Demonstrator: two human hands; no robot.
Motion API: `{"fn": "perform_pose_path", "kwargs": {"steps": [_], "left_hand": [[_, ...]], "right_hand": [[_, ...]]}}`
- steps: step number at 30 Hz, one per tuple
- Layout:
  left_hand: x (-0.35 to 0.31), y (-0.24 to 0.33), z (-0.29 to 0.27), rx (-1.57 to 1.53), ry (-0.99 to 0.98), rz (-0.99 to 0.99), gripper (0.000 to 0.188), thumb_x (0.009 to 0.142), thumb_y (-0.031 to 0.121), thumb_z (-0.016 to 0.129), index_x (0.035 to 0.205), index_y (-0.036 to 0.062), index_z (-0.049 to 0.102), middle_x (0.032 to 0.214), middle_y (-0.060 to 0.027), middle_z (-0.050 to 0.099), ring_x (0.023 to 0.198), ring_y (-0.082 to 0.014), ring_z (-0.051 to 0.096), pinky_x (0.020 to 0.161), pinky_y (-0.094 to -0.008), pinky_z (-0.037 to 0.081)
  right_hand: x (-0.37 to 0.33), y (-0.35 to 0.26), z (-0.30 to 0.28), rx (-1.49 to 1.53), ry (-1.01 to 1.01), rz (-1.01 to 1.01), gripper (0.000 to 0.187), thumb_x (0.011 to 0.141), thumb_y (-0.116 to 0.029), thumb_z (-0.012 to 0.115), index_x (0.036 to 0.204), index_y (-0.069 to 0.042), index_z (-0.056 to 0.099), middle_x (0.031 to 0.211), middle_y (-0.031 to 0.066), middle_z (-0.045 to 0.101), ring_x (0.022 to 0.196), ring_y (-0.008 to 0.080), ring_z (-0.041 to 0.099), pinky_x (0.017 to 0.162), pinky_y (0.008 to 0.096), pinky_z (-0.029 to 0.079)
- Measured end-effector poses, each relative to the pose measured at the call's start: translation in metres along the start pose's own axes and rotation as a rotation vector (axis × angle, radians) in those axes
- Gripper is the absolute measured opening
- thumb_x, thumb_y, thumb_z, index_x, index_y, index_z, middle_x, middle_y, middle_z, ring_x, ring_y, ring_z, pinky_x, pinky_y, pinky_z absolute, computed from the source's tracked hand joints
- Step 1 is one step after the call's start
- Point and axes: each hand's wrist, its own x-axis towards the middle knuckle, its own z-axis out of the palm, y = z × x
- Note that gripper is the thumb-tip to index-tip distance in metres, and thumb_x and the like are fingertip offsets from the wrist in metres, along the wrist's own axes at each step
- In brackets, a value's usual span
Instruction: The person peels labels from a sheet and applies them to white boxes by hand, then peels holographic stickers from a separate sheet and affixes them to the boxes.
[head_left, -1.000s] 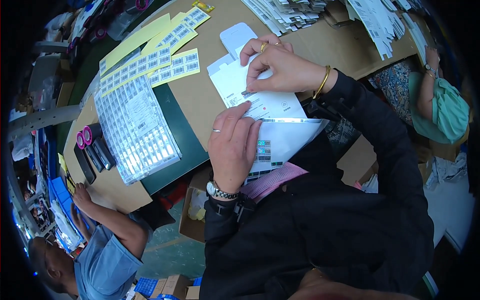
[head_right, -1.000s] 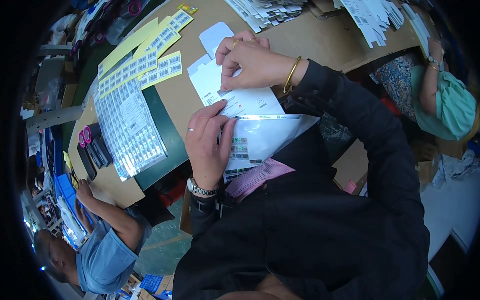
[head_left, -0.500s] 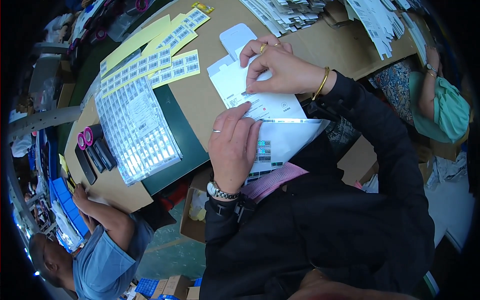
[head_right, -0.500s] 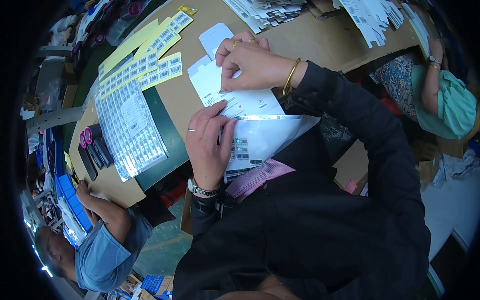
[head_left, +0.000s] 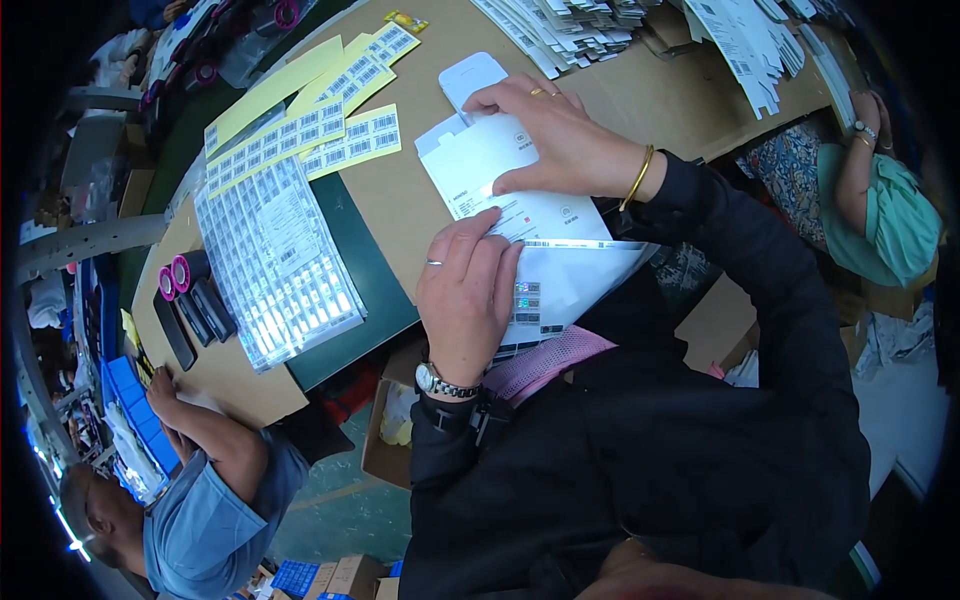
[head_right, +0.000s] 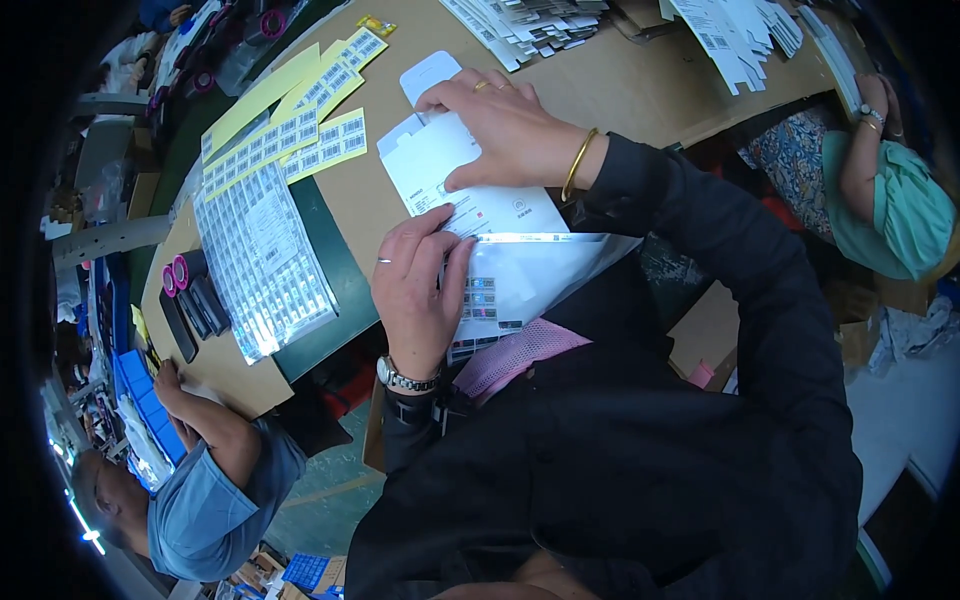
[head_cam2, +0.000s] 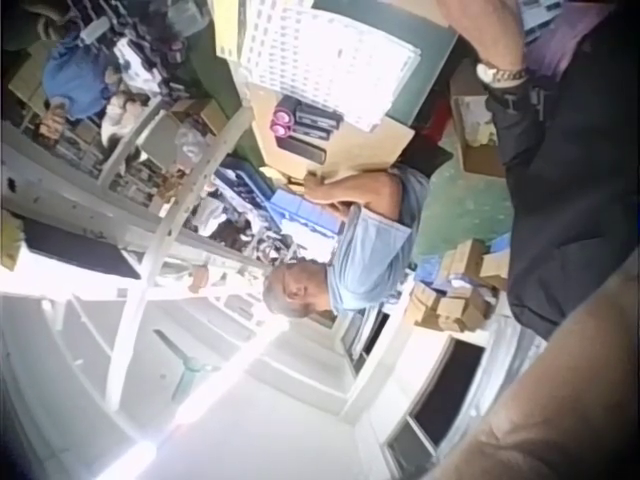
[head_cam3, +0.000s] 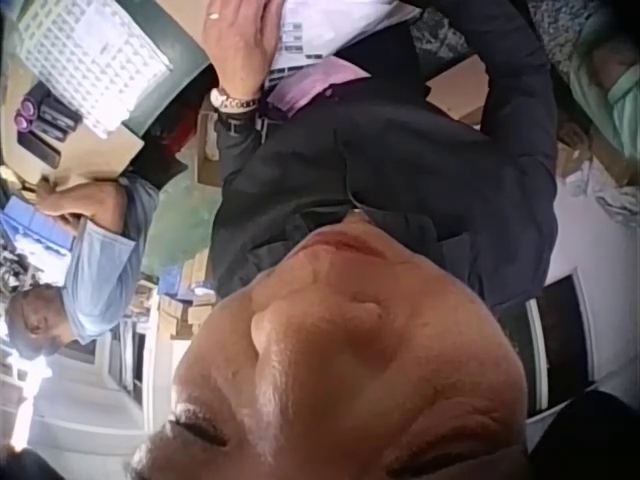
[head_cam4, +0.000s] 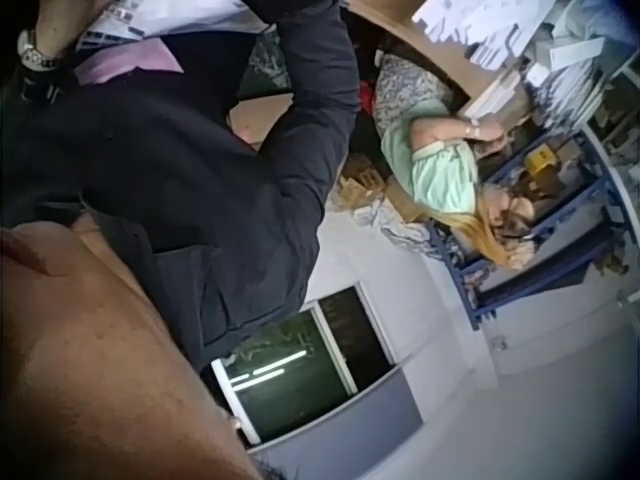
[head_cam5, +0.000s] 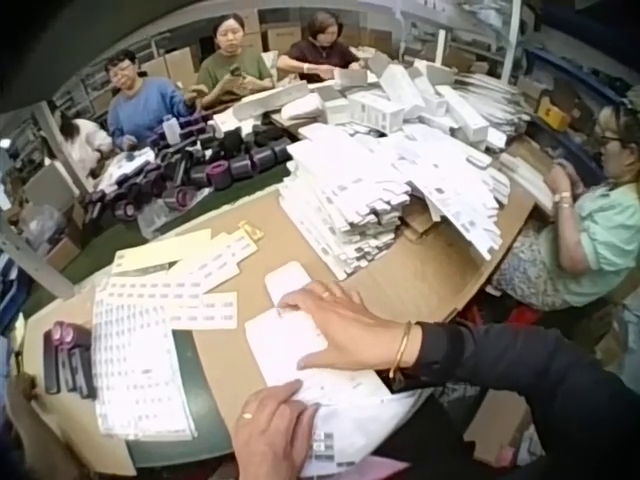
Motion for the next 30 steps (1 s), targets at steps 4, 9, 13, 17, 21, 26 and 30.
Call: {"fn": "perform_pose_path", "kwargs": {"steps": [4,9,13,17,21,26,30], "left_hand": [[0.000,0.001,0.001,-0.007,0.016,0.001,0.014,0.086,0.007,0.079,0.093,0.0027,0.068,0.117,-0.0110,0.072,0.104,-0.0327,0.067,0.085,-0.0408,0.056],[-0.001,0.001,0.000,-0.011,0.009,0.002,0.014,0.085,0.007,0.079,0.092,0.0023,0.068,0.117,-0.0112,0.072,0.104,-0.0333,0.067,0.085,-0.0409,0.056],[-0.006,0.002,-0.002,-0.064,0.026,-0.020,0.014,0.084,0.006,0.080,0.091,0.0015,0.068,0.122,-0.0141,0.071,0.109,-0.0359,0.066,0.089,-0.0427,0.055],[-0.018,0.006,-0.012,-0.116,0.082,-0.088,0.015,0.082,0.005,0.082,0.090,0.0011,0.069,0.131,-0.0184,0.068,0.117,-0.0394,0.063,0.096,-0.0456,0.052],[-0.026,0.005,-0.009,-0.122,0.080,-0.168,0.016,0.080,0.005,0.084,0.089,0.0010,0.070,0.141,-0.0220,0.064,0.125,-0.0419,0.059,0.102,-0.0475,0.048],[-0.031,0.007,-0.008,-0.179,0.054,-0.196,0.016,0.079,0.006,0.085,0.087,0.0005,0.071,0.146,-0.0240,0.060,0.131,-0.0431,0.056,0.107,-0.0477,0.045],[-0.034,0.005,-0.006,-0.203,0.055,-0.182,0.015,0.080,0.005,0.085,0.085,0.0002,0.072,0.148,-0.0249,0.059,0.134,-0.0439,0.055,0.109,-0.0478,0.045]], "right_hand": [[-0.004,-0.003,0.015,-0.122,0.066,-0.016,0.063,0.082,-0.025,0.085,0.139,-0.015,0.060,0.137,0.0107,0.057,0.139,0.0329,0.042,0.118,0.0478,0.035],[0.000,0.007,0.005,-0.032,0.007,-0.092,0.056,0.087,-0.022,0.082,0.138,-0.012,0.062,0.136,0.0122,0.056,0.136,0.0328,0.046,0.118,0.0445,0.035],[-0.010,0.011,-0.001,-0.002,0.124,-0.187,0.050,0.093,-0.018,0.078,0.139,-0.010,0.061,0.130,0.0128,0.058,0.125,0.0283,0.054,0.109,0.0387,0.044],[-0.046,-0.011,-0.027,0.231,0.134,0.083,0.043,0.096,-0.017,0.076,0.135,-0.005,0.063,0.121,0.0122,0.061,0.106,0.0202,0.061,0.091,0.0309,0.052],[-0.084,-0.016,-0.032,0.099,0.056,0.292,0.039,0.096,-0.017,0.076,0.130,-0.001,0.067,0.112,0.0096,0.062,0.091,0.0136,0.060,0.075,0.0260,0.051],[-0.108,-0.025,-0.016,0.236,0.103,0.237,0.036,0.096,-0.016,0.076,0.127,0.000,0.071,0.109,0.0081,0.062,0.085,0.0123,0.058,0.070,0.0247,0.048],[-0.113,-0.031,-0.012,0.197,0.200,0.186,0.036,0.096,-0.013,0.076,0.129,0.000,0.070,0.109,0.0073,0.064,0.085,0.0112,0.059,0.071,0.0246,0.049]]}}
